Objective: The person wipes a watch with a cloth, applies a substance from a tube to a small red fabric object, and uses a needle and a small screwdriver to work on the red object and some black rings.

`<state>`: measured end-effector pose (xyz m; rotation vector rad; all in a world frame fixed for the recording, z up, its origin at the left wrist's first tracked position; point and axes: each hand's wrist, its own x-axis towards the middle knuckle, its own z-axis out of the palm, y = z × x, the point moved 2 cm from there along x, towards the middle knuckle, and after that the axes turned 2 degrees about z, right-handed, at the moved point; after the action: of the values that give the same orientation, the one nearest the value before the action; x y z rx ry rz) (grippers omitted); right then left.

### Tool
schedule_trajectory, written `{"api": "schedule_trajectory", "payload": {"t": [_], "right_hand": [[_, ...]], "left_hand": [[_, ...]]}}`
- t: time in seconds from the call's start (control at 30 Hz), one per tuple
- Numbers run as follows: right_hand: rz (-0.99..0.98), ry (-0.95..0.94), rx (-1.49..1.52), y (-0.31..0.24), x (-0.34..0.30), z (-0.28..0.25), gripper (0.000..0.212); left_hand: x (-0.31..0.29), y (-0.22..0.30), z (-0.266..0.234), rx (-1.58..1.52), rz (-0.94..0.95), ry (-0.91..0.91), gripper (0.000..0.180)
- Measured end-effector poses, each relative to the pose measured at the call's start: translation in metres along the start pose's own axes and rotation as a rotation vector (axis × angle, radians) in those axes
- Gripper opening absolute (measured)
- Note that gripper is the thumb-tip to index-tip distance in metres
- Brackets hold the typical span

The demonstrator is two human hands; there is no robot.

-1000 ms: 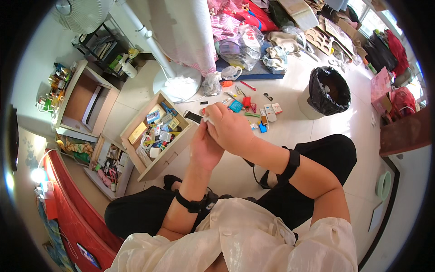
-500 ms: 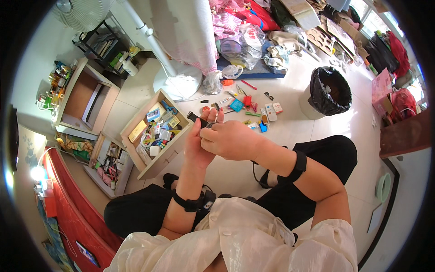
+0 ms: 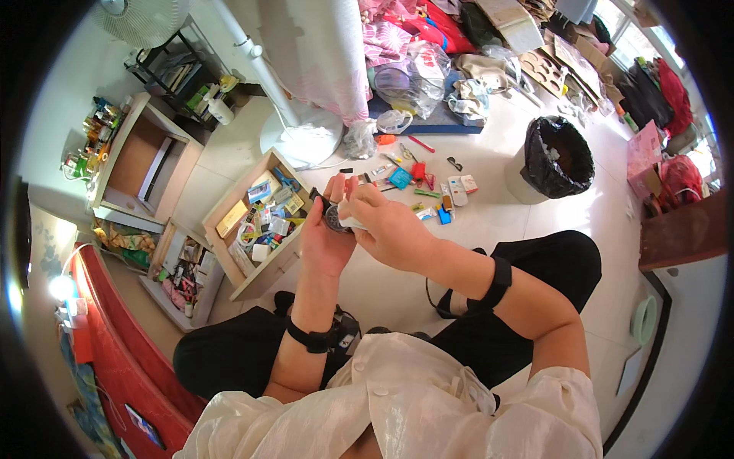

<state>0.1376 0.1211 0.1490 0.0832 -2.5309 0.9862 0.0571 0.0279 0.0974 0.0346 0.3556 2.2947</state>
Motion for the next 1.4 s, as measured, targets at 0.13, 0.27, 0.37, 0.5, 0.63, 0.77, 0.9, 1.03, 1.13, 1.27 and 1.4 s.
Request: {"api": "schedule_trajectory", "payload": {"t": [0.13, 0.27, 0.37, 0.5, 0.63, 0.77, 0.9, 1.03, 1.13, 1.27, 1.4], "right_hand": [[0.203, -0.039, 0.033, 0.008, 0.004, -0.018, 0.026], [-0.128, -0.023, 0.060, -0.005, 0.007, -0.005, 0.027], [-0.129, -0.070, 0.000, -0.007, -0.001, 0.005, 0.023], [0.043, -0.119, 0.068, 0.016, -0.008, 0.009, 0.018], [0.348, 0.111, 0.264, 0.039, -0.001, -0.003, 0.021], [0.511, -0.131, 0.481, 0.028, 0.010, 0.000, 0.050], [0.627, -0.416, 0.193, 0.012, 0.006, 0.016, 0.048], [0.617, -0.608, 0.084, 0.024, 0.004, 0.011, 0.041], [0.573, -0.707, 0.090, 0.026, 0.001, 0.007, 0.039], [0.660, -0.762, 0.177, 0.021, 0.002, -0.004, 0.033], [0.672, -0.775, 0.282, 0.036, -0.006, 0.000, 0.030]], "left_hand": [[0.005, 0.013, 0.003, -0.032, 0.084, 0.087, 0.037], [0.002, 0.006, 0.005, 0.017, 0.072, 0.056, 0.034], [0.000, -0.002, 0.002, -0.004, 0.054, 0.044, 0.036], [0.006, 0.018, -0.006, -0.095, 0.177, 0.147, 0.030], [0.010, 0.034, -0.009, -0.207, 0.215, 0.087, 0.025], [0.004, 0.009, -0.003, 0.054, 0.206, 0.150, 0.021], [0.001, 0.001, -0.010, -0.035, 0.189, 0.155, 0.014], [0.002, -0.004, -0.020, -0.091, 0.159, 0.218, 0.010], [-0.001, -0.002, -0.021, -0.164, 0.105, 0.162, 0.010], [0.002, 0.010, -0.025, -0.276, 0.064, 0.156, 0.012], [0.005, 0.027, -0.027, -0.369, 0.069, 0.168, 0.013]]}}
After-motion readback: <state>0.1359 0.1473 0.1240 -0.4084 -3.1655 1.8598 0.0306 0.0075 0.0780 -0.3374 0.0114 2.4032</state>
